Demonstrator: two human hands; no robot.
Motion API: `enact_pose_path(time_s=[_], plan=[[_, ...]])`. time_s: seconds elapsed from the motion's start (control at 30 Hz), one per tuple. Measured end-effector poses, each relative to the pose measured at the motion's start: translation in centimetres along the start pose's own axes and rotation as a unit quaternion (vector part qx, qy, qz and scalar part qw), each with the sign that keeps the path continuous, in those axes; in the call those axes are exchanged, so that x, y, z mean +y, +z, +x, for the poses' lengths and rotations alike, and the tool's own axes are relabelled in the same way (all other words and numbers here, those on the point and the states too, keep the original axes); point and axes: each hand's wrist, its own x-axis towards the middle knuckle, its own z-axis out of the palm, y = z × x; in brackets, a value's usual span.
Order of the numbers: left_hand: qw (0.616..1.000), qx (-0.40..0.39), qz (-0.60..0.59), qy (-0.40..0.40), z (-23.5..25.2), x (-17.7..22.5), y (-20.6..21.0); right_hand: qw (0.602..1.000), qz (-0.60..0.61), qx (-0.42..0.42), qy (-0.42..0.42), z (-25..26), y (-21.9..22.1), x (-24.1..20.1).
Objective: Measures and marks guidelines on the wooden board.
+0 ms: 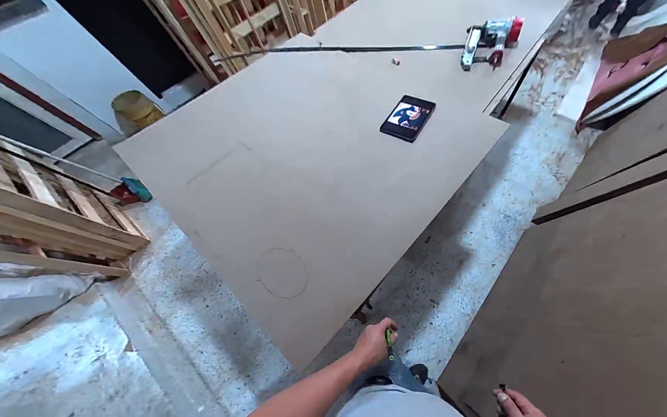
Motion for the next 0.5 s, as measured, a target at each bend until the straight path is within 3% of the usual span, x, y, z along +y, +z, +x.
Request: enact_pose_path(time_s=[0.2, 0.37, 0.5], plan=[[0.990, -0.025, -0.107, 0.084, 2.1, 9.1, 2.3, 0.989, -0.084, -0.080, -0.090, 10.1, -4.7, -5.9], [0.986, -0.035, -0.108, 0.120, 7.2, 14.0, -0.3, 0.961, -0.145, -0.163, -0.171, 18.3, -3.8, -10.7], [0.980, -0.065, -0.111, 0.154, 14.1, 18.4, -3.7, 0.936, -0.191, -0.202, -0.215, 25.6, -3.7, -15.2]])
